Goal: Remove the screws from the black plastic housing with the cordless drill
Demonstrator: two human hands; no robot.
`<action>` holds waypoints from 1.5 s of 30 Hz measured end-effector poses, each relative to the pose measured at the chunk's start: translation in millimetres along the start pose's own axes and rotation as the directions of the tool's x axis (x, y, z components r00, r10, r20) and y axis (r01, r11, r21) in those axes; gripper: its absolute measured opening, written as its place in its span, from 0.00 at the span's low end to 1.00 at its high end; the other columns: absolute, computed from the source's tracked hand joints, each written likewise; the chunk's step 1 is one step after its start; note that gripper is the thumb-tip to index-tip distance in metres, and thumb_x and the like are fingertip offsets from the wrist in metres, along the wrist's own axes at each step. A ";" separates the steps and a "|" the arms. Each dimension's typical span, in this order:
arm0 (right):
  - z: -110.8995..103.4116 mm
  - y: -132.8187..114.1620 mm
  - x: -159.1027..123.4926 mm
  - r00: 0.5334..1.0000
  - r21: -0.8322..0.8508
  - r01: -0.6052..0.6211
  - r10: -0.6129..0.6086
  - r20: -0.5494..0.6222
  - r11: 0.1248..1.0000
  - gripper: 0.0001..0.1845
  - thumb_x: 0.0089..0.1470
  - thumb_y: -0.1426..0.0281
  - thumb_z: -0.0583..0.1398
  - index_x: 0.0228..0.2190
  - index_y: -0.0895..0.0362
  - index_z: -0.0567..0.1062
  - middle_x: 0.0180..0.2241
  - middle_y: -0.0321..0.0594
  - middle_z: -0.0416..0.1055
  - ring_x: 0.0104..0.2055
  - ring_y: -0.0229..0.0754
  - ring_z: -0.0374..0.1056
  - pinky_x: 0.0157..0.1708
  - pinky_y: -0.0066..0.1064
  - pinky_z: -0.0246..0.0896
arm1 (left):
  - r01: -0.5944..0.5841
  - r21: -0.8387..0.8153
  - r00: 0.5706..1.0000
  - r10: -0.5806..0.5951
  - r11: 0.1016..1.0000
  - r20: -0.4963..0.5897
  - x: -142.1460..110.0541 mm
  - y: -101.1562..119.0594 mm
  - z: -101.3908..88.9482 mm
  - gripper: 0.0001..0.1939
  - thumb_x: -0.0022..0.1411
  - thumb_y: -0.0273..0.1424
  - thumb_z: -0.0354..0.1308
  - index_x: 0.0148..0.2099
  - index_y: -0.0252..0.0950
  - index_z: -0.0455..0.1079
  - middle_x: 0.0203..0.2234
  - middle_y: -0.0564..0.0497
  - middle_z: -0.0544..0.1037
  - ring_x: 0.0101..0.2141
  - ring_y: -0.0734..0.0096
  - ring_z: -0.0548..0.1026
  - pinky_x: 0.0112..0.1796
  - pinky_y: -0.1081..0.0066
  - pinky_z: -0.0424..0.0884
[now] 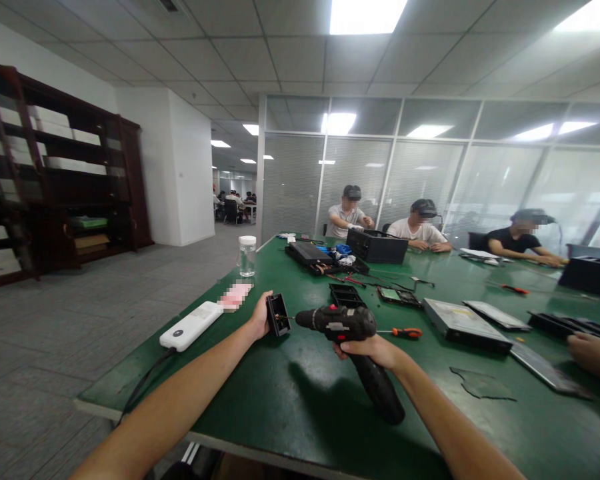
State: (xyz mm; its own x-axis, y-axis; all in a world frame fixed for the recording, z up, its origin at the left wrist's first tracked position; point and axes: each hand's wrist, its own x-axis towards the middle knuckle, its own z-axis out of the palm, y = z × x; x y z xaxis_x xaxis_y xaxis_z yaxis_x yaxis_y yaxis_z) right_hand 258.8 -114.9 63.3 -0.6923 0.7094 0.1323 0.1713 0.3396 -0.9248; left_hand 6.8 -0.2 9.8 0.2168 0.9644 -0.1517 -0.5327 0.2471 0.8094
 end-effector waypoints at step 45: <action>0.4 0.2 -0.6 1.000 0.058 -0.027 0.028 -0.007 0.998 0.14 0.43 0.67 0.54 0.31 0.66 0.66 0.26 0.42 0.61 0.29 0.36 0.58 0.33 0.32 0.54 | 0.004 0.005 1.000 -0.004 1.000 -0.007 -1.5 -0.7 0.8 0.17 0.43 0.45 0.46 0.23 0.34 0.59 0.15 0.52 0.65 0.18 0.70 0.66 0.22 0.68 0.64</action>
State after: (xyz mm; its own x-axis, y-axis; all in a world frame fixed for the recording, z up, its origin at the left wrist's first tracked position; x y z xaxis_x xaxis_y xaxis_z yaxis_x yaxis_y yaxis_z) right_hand 259.0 -115.5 62.9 -0.6825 0.7227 0.1088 0.1496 0.2839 -0.9471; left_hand 7.5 -1.9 9.9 0.2133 0.9640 -0.1586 -0.5279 0.2504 0.8116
